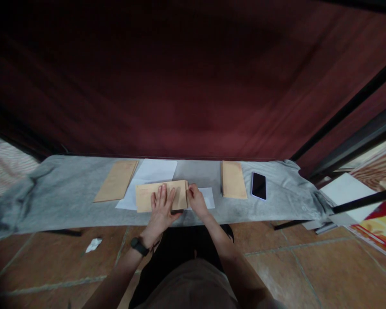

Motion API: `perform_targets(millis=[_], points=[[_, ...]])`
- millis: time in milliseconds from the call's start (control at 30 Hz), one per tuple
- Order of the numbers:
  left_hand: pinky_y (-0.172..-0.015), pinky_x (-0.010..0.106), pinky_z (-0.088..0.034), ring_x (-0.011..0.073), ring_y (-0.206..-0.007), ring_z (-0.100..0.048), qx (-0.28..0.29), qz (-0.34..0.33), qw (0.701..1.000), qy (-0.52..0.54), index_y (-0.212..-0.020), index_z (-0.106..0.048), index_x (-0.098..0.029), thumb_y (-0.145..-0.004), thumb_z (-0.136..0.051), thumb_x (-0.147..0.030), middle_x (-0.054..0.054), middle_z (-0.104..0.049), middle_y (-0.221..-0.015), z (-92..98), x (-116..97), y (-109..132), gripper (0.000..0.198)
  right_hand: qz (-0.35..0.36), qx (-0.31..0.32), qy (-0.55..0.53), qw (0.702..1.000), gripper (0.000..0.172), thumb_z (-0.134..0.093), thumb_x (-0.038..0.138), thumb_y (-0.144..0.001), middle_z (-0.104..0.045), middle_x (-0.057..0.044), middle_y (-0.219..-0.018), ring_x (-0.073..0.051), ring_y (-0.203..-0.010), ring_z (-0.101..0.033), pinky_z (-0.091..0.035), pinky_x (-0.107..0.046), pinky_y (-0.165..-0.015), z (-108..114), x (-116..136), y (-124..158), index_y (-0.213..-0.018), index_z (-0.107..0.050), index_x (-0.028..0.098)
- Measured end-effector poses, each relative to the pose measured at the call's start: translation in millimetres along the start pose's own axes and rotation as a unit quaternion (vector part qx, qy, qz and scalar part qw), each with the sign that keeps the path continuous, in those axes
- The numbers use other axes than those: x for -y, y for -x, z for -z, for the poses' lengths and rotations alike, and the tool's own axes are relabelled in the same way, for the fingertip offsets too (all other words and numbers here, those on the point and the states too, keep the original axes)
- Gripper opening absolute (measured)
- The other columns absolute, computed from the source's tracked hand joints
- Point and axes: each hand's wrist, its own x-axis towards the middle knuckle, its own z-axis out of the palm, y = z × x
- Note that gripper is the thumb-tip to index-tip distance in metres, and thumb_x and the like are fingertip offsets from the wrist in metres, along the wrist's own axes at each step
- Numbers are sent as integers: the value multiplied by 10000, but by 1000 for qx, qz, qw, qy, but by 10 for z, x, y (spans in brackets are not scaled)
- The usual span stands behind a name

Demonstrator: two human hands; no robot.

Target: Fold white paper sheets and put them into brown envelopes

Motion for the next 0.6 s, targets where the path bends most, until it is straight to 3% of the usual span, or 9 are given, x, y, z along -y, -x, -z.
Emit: perform_targets(millis=[133, 300, 467, 600], points=[[-1194, 643, -103, 410, -1527, -118, 42, -39, 998, -2, -1596, -198, -190, -661, -821, -551, 236, -83, -1657, 68, 58, -101, 1180, -3, 34, 18, 999, 102, -426, 306, -870, -612, 7, -827, -176, -806, -610, -485, -270, -745, 131, 93, 137, -918, -498, 251], [-1186, 653, -101, 414, -1525, -130, 67, -92, 993, 7, -1598, -174, -191, -635, -813, -594, 235, -130, -1653, 161, 61, -178, 1224, -14, 65, 48, 997, 95, -407, 265, -895, -620, 12, -837, -170, -789, -621, -487, -268, -749, 288, 159, 267, -954, -482, 255], [-1192, 647, -99, 418, -1512, -177, 82, -110, 990, 16, -1597, -180, -194, -637, -794, -613, 223, -257, -1619, 240, 49, -268, 1214, -27, 57, 47, 997, 71, -439, 267, -897, -624, 22, -823, -162, -770, -612, -480, -253, -722, 393, 185, 289, -943, -492, 258], [-1201, 634, -106, 417, -1497, -222, 73, -113, 991, 17, -1586, -228, -179, -636, -792, -604, 219, -358, -1557, 228, 10, -281, 1184, -89, 21, -12, 996, 103, -477, 318, -874, -618, 26, -785, -156, -749, -607, -478, -240, -682, 384, 177, 289, -936, -524, 251]])
